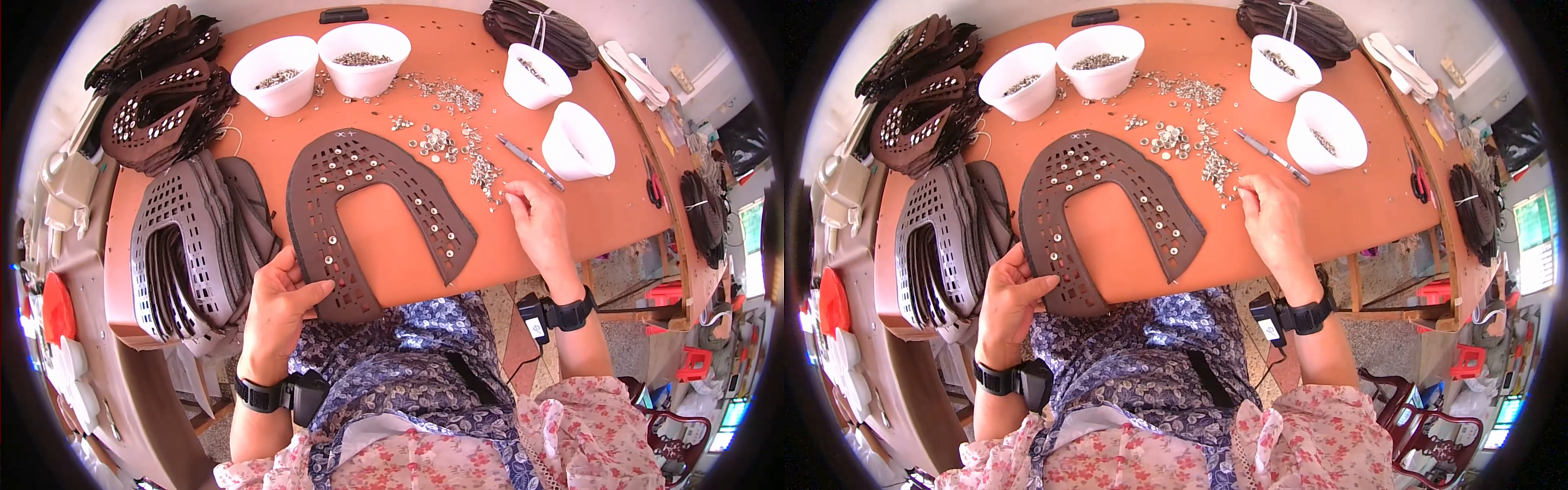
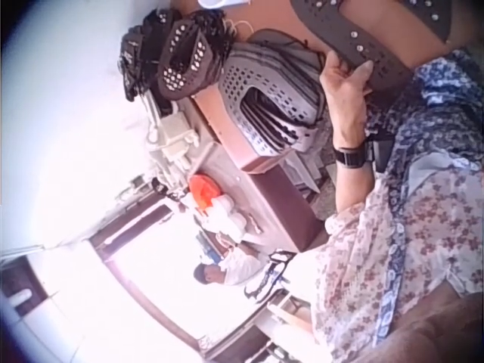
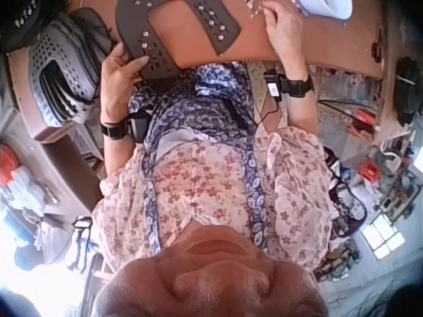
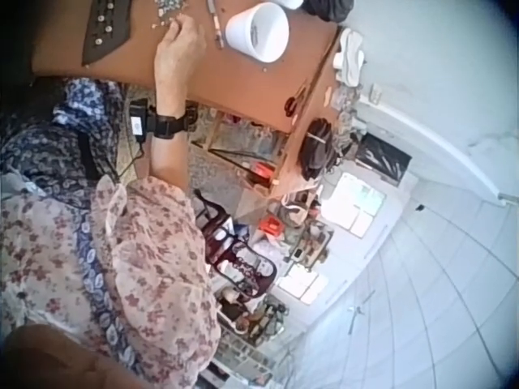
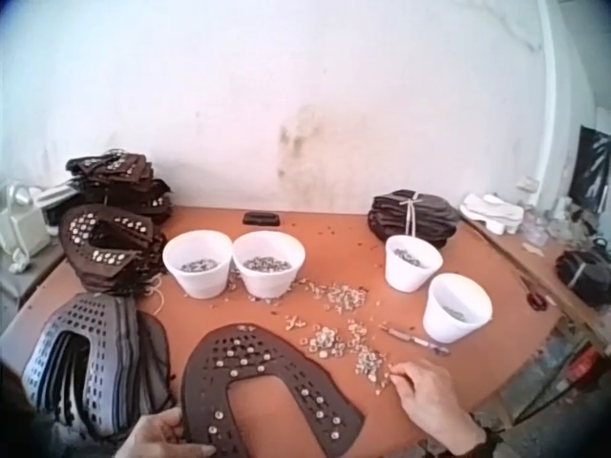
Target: Manually attaching metal eyelets or rivets to leather shoe uppers using tweezers.
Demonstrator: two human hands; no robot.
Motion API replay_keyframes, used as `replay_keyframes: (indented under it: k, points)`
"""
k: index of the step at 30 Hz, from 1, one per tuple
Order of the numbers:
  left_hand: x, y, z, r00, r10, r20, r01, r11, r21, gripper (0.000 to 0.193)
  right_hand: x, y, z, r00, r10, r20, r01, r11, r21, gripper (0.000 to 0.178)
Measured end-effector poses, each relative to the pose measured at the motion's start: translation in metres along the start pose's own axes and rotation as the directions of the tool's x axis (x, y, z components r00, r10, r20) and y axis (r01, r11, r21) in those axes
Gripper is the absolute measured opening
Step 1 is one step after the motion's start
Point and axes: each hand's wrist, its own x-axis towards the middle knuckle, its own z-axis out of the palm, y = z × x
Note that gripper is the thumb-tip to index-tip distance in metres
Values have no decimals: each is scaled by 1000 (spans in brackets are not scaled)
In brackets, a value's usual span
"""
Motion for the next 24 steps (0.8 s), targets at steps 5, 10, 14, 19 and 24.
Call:
replay_keyframes:
  k: [5, 10, 14, 19, 24]
  points:
    - [-3, 7, 2, 1000, -7, 17, 7, 1000, 21, 43, 11, 12, 9, 987, -152, 60, 154, 988, -31, 7]
    - [0, 1, 0, 999, 6, 43, -5, 1000, -23, 40, 12, 35, -5, 989, -31, 143, 24, 999, 48, 7]
    - [1, 0, -1, 999, -29, 16, 29, 999, -28, 42, 14, 39, -13, 955, 170, 242, -189, 980, 57, 6]
    - [1, 1, 0, 999, -21, 48, 23, 999, -29, 46, 6, 35, -13, 953, 223, 204, -243, 967, 78, 5]
    - [-2, 3, 1, 999, 28, 16, -27, 998, -53, 40, -5, 29, -10, 977, 186, 105, -196, 975, 102, 10]
